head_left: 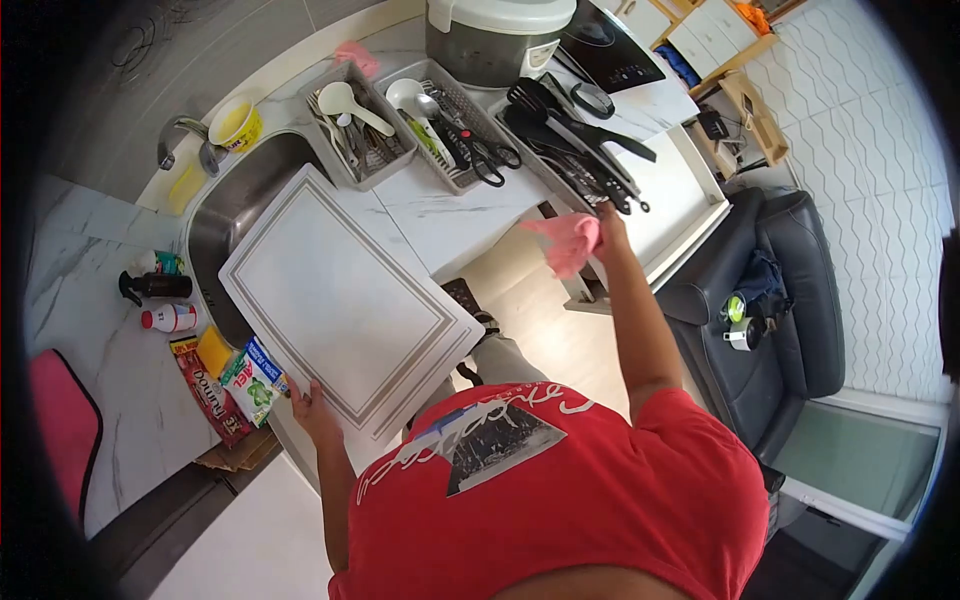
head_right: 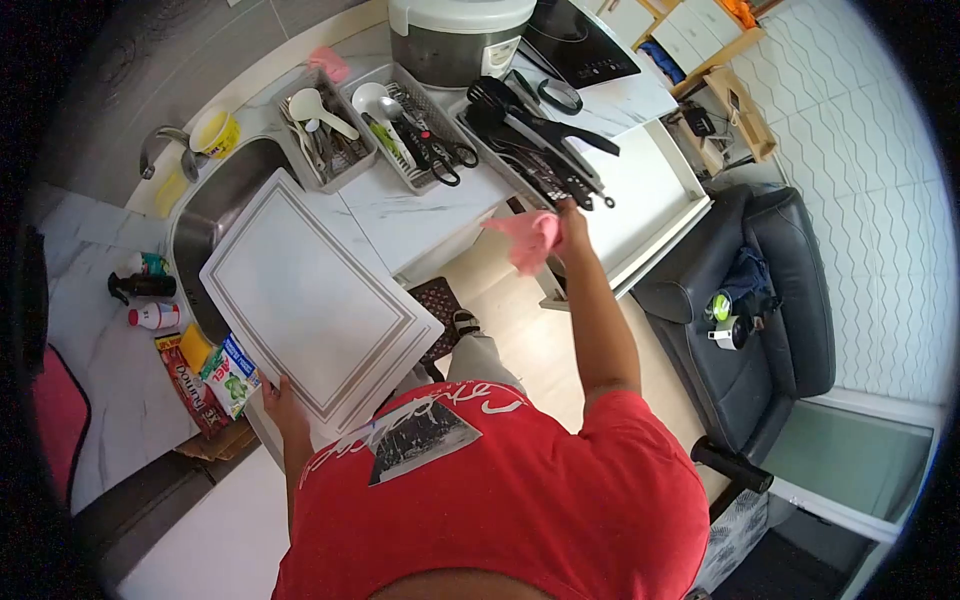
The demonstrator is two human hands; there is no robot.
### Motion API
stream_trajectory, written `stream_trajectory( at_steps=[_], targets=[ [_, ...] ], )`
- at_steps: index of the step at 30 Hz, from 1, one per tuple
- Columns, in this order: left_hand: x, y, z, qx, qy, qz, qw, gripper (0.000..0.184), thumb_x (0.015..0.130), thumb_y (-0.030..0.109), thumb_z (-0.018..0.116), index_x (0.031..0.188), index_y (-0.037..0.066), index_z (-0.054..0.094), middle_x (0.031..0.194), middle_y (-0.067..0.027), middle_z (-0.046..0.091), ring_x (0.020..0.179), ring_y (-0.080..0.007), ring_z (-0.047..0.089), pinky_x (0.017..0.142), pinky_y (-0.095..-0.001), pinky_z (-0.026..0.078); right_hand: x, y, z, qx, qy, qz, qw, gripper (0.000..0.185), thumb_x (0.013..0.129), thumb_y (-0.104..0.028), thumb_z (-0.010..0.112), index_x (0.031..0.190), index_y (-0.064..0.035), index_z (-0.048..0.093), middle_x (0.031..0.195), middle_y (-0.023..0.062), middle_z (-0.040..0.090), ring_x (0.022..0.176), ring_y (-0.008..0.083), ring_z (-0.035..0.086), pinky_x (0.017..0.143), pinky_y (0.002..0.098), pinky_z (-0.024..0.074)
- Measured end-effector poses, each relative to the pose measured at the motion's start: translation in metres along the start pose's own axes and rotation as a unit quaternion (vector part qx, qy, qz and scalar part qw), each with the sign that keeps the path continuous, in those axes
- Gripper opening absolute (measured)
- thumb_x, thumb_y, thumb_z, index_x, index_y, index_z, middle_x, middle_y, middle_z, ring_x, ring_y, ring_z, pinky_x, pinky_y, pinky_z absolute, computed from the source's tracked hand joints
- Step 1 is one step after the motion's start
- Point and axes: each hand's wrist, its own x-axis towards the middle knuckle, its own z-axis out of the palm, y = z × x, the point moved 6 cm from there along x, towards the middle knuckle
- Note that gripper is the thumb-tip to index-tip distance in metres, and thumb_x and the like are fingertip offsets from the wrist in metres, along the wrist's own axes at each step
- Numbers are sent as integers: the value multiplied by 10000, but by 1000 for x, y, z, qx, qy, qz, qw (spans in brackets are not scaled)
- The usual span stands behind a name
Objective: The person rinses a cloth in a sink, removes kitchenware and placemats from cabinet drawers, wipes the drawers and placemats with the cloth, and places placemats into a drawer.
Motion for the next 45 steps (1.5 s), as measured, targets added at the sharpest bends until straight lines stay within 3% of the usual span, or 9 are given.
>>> stream_trajectory(
  at_steps=[8,10,14,16,20,31,40,43,45],
  targets=[
    [-4,-20,0,81,37,2,996,536,857,38,483,1345,74,267,762,17,507,630,-39,423,542,-179,360,73,-105,-39,-78,-15,-70,994,379,846,-400,477,987,-49,508,837,146,578,776,281,560,706,423,479],
    [-8,-16,2,135,38,-93,986,529,861,19,471,1343,47,256,1239,-67,433,1003,-110,468,861,-224,374,101,-116,-41,-76,-46,-39,995,394,863,-401,452,1041,-53,502,945,141,578,852,278,564,753,401,480],
    [3,-30,-12,187,29,-65,980,552,859,81,496,1355,99,255,840,18,527,715,-50,448,607,-216,389,55,-120,2,-160,-238,-33,957,561,842,-483,456,1063,32,492,1015,152,567,942,268,558,788,382,478],
    [-10,-8,-2,197,84,-66,975,608,840,122,536,1365,125,231,700,56,451,623,-31,375,512,-213,319,41,-109,-10,-118,-152,11,981,620,817,-516,462,1046,60,486,1054,180,544,1016,296,524,856,415,442],
    [-45,-30,-22,87,88,-50,991,706,797,156,609,1372,128,200,791,-17,514,655,-64,424,527,-202,364,-43,-66,10,-92,-283,104,949,488,793,-326,479,1088,64,473,1050,182,545,1031,305,515,904,446,394],
    [-66,24,-13,-98,-80,26,992,600,806,-88,438,1350,31,217,1283,-66,414,1115,-119,421,949,-237,312,-166,42,203,-258,-418,37,870,318,794,-103,484,1060,71,490,1009,151,564,944,219,549,842,313,439],
    [-86,224,-13,21,-322,161,933,689,778,156,597,1343,12,229,1309,-90,391,1177,-130,376,977,-260,277,-194,171,185,-340,-413,304,788,792,751,-666,428,1090,49,480,1047,152,553,980,224,537,835,335,446],
    [-70,255,-6,129,-397,249,874,667,774,161,589,1336,18,258,1292,-80,417,1151,-139,412,968,-259,297,-237,175,207,-122,-565,320,751,1199,533,-854,334,1308,52,200,1315,199,332,1222,275,330,1015,405,261],
    [-46,266,-12,119,-421,206,875,642,776,149,576,1338,64,277,1280,-70,433,1137,-146,430,954,-263,319,-247,148,214,-67,-561,266,781,1109,582,-800,408,1288,41,252,1271,189,386,1165,270,392,968,402,322]
  ],
)
